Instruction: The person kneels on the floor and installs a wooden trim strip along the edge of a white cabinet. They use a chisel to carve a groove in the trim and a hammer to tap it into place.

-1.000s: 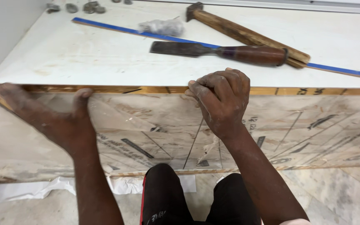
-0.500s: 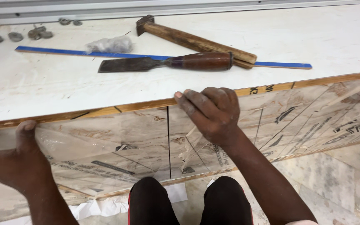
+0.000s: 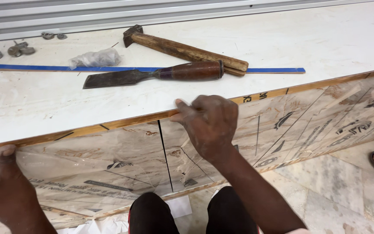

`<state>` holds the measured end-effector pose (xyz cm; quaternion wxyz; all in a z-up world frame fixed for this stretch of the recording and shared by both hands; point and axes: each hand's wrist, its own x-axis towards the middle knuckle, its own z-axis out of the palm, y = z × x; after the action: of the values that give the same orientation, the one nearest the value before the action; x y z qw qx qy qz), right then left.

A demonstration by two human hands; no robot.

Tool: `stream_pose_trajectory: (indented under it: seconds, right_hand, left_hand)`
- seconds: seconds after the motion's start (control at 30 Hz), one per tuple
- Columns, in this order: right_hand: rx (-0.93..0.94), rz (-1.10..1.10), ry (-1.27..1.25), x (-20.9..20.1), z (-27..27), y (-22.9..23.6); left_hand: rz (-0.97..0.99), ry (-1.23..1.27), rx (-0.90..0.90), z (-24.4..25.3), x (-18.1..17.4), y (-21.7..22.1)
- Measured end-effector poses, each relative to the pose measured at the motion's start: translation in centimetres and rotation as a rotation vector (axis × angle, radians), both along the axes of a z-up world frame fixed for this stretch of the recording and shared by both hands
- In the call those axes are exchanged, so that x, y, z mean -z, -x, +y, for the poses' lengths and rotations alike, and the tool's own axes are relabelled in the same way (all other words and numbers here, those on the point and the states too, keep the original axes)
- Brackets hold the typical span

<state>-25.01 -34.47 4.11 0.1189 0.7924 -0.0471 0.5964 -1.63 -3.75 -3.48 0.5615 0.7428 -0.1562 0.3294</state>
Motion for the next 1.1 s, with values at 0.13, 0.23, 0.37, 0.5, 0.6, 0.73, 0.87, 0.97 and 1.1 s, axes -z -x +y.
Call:
stream_pose_trajectory:
  seconds: [0.13, 0.23, 0.37, 0.5, 0.6, 0.73, 0.87, 0.97, 1.1]
  right_hand:
    - [0.162, -0.169, -0.300, 1.9, -0.5, -0.5]
    - [0.129, -0.244, -0.479, 3.6, -0.2, -1.0]
    - [0.129, -0.334, -0.531, 4.3, -0.7, -1.2]
    - [0.147, -0.339, -0.555, 4.4, -0.9, -0.7]
    - [0.200, -0.348, -0.606, 4.8, -0.8, -0.5]
    - [0.243, -0.401, -0.591, 5.3, -1.8, -0.2]
    - [0.336, -0.359, -0.655, 6.0, -2.7, 0.1]
    - [0.335, -0.316, -0.727, 6.2, -3.1, 0.7]
    - [0.335, -0.263, -0.806, 5.5, -3.4, 1.6]
  left_hand:
    - [0.054, 0.101, 0.088, -0.5, 0.0, 0.2]
    - [0.079, 0.101, 0.087, -0.5, -0.4, 0.1]
    - [-0.007, 0.015, 0.007, -0.3, -1.0, 0.4]
    - [-0.198, -0.024, 0.052, -0.3, -1.8, 0.7]
    - [-0.268, -0.024, 0.099, -0.1, -1.9, 0.7]
    - [-0.168, -0.017, 0.092, 0.2, -1.3, 0.4]
    - [0.016, 0.005, 0.056, -0.3, -0.7, 0.0]
    - [0.008, -0.005, 0.047, -1.5, -0.3, -0.2]
    - [-0.007, -0.044, 0.040, -2.8, -0.3, -0.3]
